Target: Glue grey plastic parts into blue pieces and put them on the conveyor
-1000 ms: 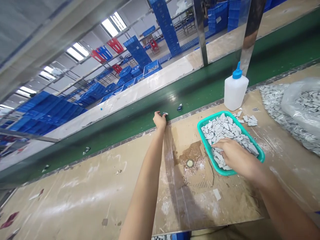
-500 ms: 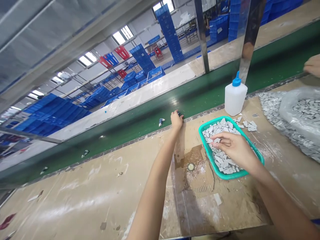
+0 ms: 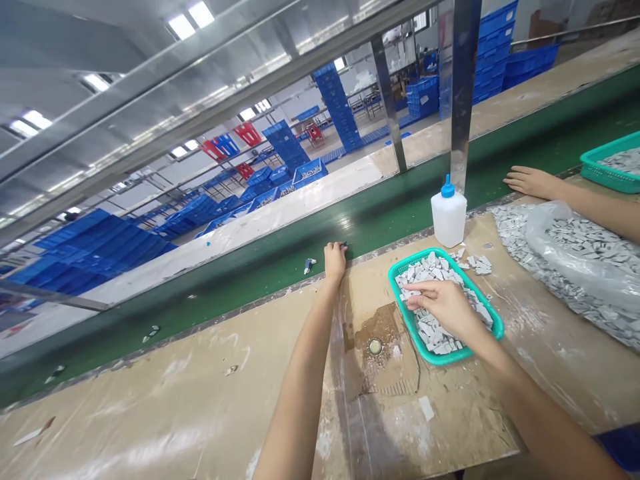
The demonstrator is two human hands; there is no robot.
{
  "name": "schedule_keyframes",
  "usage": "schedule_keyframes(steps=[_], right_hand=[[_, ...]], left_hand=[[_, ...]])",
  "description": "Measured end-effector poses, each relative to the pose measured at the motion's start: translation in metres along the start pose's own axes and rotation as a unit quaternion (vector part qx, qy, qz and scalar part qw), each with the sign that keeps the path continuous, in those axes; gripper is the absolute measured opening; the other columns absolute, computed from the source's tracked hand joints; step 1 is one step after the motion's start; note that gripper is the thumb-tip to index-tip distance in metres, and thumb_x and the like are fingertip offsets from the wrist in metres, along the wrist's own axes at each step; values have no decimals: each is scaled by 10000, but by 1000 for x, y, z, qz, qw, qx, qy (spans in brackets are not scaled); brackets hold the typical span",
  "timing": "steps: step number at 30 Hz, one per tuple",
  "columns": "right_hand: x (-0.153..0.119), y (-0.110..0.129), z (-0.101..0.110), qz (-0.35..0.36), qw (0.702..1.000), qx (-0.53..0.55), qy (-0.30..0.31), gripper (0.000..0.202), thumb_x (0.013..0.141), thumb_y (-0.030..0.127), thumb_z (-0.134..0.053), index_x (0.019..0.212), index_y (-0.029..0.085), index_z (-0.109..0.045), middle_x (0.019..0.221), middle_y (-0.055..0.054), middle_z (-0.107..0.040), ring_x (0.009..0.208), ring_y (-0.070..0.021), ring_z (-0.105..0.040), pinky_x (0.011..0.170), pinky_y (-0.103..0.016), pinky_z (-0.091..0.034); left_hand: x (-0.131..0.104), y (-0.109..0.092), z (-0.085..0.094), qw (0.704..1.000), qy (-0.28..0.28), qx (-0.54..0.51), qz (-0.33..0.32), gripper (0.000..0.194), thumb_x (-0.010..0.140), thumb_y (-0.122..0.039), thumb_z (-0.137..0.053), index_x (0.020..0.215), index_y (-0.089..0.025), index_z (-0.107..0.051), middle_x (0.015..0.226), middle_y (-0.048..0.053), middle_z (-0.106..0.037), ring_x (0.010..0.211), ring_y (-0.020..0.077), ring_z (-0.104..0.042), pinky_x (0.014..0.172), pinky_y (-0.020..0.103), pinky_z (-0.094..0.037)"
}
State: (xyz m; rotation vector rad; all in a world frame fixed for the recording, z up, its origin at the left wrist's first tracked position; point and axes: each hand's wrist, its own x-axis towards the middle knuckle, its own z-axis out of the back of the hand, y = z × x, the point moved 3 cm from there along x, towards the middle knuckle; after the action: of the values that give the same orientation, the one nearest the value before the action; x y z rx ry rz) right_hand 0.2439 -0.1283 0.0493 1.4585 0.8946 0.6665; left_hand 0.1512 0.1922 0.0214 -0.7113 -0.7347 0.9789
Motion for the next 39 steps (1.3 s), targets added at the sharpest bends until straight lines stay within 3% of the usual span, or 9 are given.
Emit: schedule_keyframes(steps=[3, 7, 15, 19, 22, 26, 32, 36, 39], right_hand=[[1, -1, 0, 9, 1000, 0, 3, 154, 779, 297, -671, 898, 221, -730, 881, -71, -801, 839, -256, -778, 824, -406, -632], [2, -1, -1, 20, 1000, -4, 19, 207, 810, 404, -662, 889, 213, -678, 858, -70, -789, 783, -254, -778, 767, -404, -646], [-12, -1, -22, 91, 986, -134, 47, 214, 882, 387, -590, 968, 214, -682, 974, -88, -769, 872, -242, -761, 797, -392, -621], [-29, -3, -51, 141, 960, -228, 84, 222, 903, 368, -584, 982, 231, -739, 1030, -75, -768, 886, -227, -743, 765, -354, -617], [-37, -9, -67, 142, 942, -280, 121, 265, 915, 357, -584, 1076, 230, -752, 984, -57, -785, 797, -207, -746, 724, -334, -616], [-38, -14, -75, 192, 886, -403, 127, 259, 946, 312, -565, 1066, 236, -782, 905, -44, -794, 780, -200, -744, 712, -314, -591], [-39, -17, -80, 265, 816, -495, 136, 239, 968, 279, -571, 1049, 241, -793, 948, -49, -800, 854, -222, -755, 713, -322, -584], [-40, -17, -81, 287, 795, -515, 140, 219, 965, 269, -592, 1075, 287, -779, 928, -13, -799, 837, -211, -756, 696, -321, -583], [-40, -18, -81, 287, 782, -534, 145, 227, 970, 271, -589, 1103, 331, -762, 943, 17, -798, 854, -210, -758, 699, -328, -587]], left_hand=[[-6, -7, 10, 994, -22, -95, 40, 156, 974, -261, -478, 940, -175, -604, 1181, 152, -609, 1321, 248, -505, 1178, 460, -377], [-34, -13, 27, 965, 12, -241, 100, 427, 1051, -444, -259, 940, -174, -570, 1052, 124, -661, 1102, 194, -669, 1005, 399, -553], [-152, 5, 55, 895, 94, -384, 206, 438, 896, -587, -618, 912, -152, -669, 848, 89, -718, 616, 108, -649, 610, 237, -584], [-185, 12, 63, 872, 106, -431, 205, 478, 728, -571, -810, 939, -159, -689, 887, 85, -742, 713, 162, -714, 725, 307, -603], [-191, 14, 67, 873, 96, -450, 158, 487, 611, -506, -907, 897, -159, -721, 919, 86, -761, 865, 220, -739, 886, 370, -580], [-189, 15, 72, 878, 88, -456, 122, 474, 556, -466, -933, 882, -163, -771, 895, 62, -767, 801, 194, -722, 851, 359, -594], [-181, 20, 80, 894, 111, -426, 77, 397, 670, -342, -886, 1004, -157, -778, 1025, 74, -764, 967, 219, -740, 897, 367, -599], [-181, 21, 82, 915, 95, -390, 51, 363, 756, -402, -805, 1042, -185, -763, 1027, 3, -764, 1056, 218, -731, 911, 330, -587], [-185, 11, 84, 906, 123, -402, 43, 265, 805, -299, -773, 1031, -163, -750, 988, -6, -769, 1057, 210, -735, 939, 334, -586]])
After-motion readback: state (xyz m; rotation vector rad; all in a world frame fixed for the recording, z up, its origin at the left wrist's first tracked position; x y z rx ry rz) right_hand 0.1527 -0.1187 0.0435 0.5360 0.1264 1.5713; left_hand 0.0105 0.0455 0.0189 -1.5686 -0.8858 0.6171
